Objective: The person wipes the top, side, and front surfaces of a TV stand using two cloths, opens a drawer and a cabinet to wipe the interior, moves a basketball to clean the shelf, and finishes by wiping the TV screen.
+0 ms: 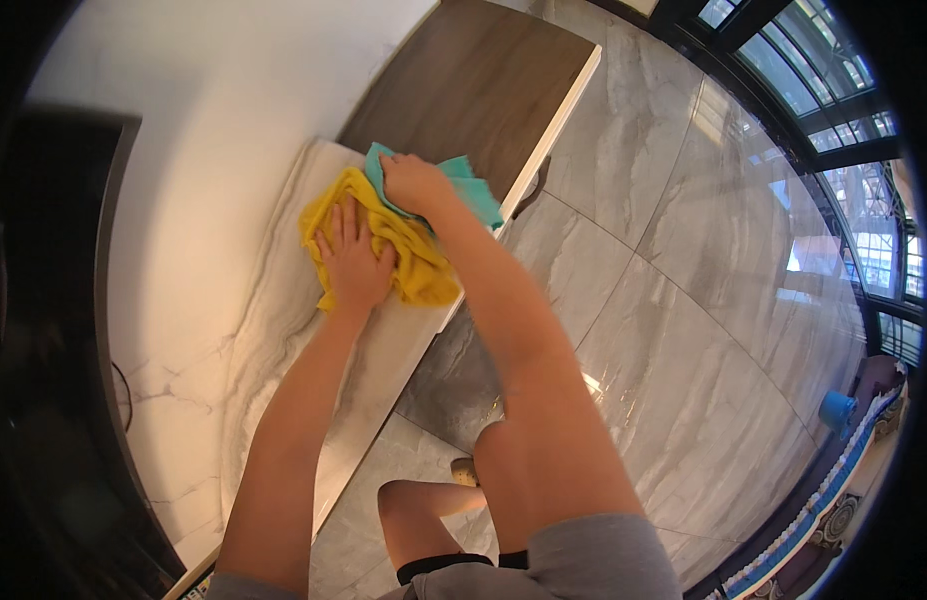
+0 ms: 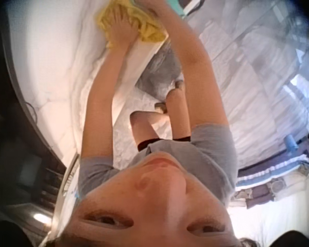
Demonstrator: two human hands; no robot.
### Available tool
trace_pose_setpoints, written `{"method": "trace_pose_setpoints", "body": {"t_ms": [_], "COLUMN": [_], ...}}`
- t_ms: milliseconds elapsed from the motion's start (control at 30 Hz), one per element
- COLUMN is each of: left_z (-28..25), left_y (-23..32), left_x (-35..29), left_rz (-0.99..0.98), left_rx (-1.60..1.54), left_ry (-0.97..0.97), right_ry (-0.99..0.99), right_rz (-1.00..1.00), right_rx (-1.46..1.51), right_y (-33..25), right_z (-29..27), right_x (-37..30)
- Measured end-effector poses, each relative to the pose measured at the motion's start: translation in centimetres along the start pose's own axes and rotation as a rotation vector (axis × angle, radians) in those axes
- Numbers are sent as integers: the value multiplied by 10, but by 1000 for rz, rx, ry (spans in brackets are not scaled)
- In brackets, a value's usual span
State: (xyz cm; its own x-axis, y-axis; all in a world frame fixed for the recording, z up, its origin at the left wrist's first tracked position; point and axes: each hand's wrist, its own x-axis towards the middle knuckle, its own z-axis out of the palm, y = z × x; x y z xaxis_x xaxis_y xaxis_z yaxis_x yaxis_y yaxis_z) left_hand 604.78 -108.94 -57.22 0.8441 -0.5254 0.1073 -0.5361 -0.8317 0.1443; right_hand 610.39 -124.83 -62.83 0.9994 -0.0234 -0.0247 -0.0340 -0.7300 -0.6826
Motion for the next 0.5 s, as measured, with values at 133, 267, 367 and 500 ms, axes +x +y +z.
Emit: {"method": "trace_pose_setpoints", "body": {"t_ms": [133, 267, 367, 500], "left_z": [11, 13, 6, 3], "left_y": [-31, -49, -54, -75], "left_x": [49, 71, 95, 105], "left_rz": [-173, -193, -77, -19], "left_rx": [169, 110, -21, -2], "left_ry": [39, -5, -10, -107], "right_ry": [-314, -410, -348, -204], "right_rz": [155, 141, -83, -384], "right_rx": [664, 760, 545, -134], "right_y": [-4, 18, 62, 108], "right_z": [-13, -36, -48, -72], "right_x": [12, -49, -70, -47]}}
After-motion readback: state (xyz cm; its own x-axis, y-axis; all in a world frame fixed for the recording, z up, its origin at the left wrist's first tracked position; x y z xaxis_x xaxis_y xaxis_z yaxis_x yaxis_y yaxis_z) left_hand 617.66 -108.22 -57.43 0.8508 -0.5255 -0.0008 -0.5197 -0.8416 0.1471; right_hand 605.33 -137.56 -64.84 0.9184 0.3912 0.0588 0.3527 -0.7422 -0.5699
